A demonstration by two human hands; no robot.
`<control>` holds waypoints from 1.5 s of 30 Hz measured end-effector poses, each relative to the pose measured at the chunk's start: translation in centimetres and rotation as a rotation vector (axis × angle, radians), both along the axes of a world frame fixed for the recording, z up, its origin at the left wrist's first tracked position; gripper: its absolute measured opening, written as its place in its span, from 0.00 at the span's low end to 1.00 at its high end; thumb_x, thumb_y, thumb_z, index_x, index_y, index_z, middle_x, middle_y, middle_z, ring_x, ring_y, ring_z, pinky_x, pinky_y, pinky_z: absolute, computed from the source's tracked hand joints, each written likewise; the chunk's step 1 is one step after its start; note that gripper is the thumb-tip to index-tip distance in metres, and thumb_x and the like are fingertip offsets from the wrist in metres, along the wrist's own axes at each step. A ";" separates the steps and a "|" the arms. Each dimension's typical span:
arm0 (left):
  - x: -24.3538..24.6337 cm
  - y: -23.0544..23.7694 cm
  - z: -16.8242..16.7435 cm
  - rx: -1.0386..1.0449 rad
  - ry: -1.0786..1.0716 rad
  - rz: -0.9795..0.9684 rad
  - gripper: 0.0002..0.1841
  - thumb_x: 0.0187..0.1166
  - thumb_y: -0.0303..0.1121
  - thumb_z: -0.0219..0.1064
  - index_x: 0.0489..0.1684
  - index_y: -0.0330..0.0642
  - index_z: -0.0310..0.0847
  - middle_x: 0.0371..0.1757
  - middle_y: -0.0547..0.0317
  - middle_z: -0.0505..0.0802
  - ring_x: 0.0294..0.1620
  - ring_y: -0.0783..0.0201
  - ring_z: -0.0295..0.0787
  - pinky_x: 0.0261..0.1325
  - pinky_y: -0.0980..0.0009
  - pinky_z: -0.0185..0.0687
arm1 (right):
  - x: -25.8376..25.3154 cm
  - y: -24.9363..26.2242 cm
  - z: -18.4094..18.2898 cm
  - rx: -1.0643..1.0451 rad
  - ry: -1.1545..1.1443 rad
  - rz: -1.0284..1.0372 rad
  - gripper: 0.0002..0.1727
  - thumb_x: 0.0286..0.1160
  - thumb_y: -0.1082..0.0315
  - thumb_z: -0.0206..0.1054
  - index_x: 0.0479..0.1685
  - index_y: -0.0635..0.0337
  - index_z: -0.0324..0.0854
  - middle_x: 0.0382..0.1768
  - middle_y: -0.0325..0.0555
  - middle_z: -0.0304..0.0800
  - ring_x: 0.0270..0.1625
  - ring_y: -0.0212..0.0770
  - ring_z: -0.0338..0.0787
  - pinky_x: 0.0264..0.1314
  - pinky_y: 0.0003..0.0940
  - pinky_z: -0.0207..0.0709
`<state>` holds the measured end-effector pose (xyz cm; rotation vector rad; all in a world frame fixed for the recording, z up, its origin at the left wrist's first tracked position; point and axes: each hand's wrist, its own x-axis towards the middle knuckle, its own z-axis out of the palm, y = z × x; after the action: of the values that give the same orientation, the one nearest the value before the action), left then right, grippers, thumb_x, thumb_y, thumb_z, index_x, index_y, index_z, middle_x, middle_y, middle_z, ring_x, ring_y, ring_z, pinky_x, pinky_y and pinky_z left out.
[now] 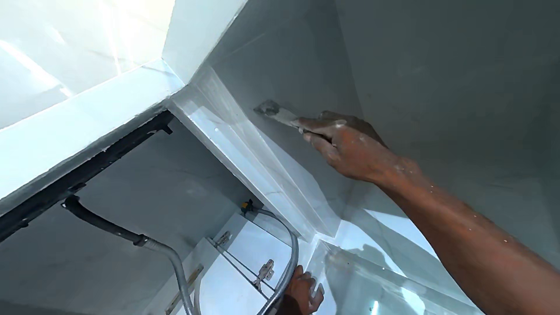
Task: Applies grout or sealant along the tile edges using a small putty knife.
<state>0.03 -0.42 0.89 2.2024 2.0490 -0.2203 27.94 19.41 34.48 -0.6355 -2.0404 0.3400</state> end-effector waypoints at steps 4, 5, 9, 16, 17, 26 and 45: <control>-0.2 -0.2 -0.3 0.073 -0.009 -0.022 0.25 0.78 0.56 0.58 0.30 0.42 0.90 0.42 0.52 0.93 0.61 0.48 0.84 0.71 0.56 0.76 | 1.4 0.1 0.2 0.046 0.031 -0.040 0.22 0.90 0.55 0.54 0.77 0.37 0.83 0.52 0.43 0.91 0.50 0.44 0.90 0.49 0.51 0.82; -0.2 -0.2 -0.4 0.086 -0.007 -0.028 0.25 0.78 0.56 0.58 0.29 0.43 0.90 0.41 0.52 0.93 0.60 0.48 0.85 0.70 0.56 0.77 | 1.7 0.0 0.9 0.068 0.041 -0.046 0.22 0.90 0.56 0.54 0.77 0.38 0.83 0.51 0.44 0.91 0.50 0.45 0.90 0.49 0.50 0.82; 0.0 -0.2 -0.1 0.081 -0.023 -0.028 0.24 0.78 0.55 0.59 0.30 0.43 0.90 0.41 0.52 0.93 0.60 0.48 0.85 0.70 0.55 0.77 | 2.3 -0.7 4.1 0.144 0.075 -0.060 0.22 0.90 0.54 0.54 0.77 0.35 0.83 0.53 0.40 0.92 0.52 0.42 0.90 0.51 0.48 0.81; 0.0 -0.2 -0.1 0.053 -0.044 -0.026 0.24 0.79 0.54 0.58 0.34 0.42 0.91 0.44 0.51 0.93 0.62 0.47 0.83 0.71 0.55 0.76 | 0.4 -1.7 6.9 0.194 0.112 0.001 0.22 0.91 0.55 0.52 0.76 0.35 0.83 0.59 0.39 0.92 0.58 0.39 0.90 0.58 0.49 0.79; -0.1 -0.3 -0.2 0.058 -0.049 -0.028 0.23 0.78 0.54 0.59 0.34 0.42 0.91 0.44 0.51 0.93 0.62 0.47 0.83 0.71 0.55 0.76 | 0.1 -1.9 6.6 0.192 0.109 -0.004 0.22 0.92 0.55 0.52 0.76 0.37 0.83 0.59 0.40 0.92 0.58 0.40 0.90 0.58 0.50 0.80; -0.9 -0.1 -1.5 0.070 -0.097 -0.066 0.25 0.79 0.55 0.59 0.28 0.42 0.88 0.40 0.51 0.91 0.60 0.48 0.83 0.74 0.54 0.72 | 2.6 -4.7 -4.4 0.011 0.217 -0.095 0.23 0.88 0.55 0.57 0.79 0.41 0.81 0.44 0.39 0.92 0.33 0.30 0.83 0.34 0.33 0.79; -0.1 -0.3 -0.2 0.063 -0.082 -0.017 0.26 0.80 0.55 0.57 0.30 0.40 0.89 0.43 0.50 0.91 0.64 0.46 0.82 0.73 0.54 0.73 | -7.1 -5.2 -20.7 0.177 0.184 -0.190 0.21 0.86 0.66 0.60 0.73 0.61 0.84 0.54 0.60 0.89 0.42 0.45 0.92 0.39 0.33 0.88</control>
<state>-0.05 -0.68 0.66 2.2265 2.0216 -0.0659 20.85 14.23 13.80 -0.6569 -1.7948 0.1008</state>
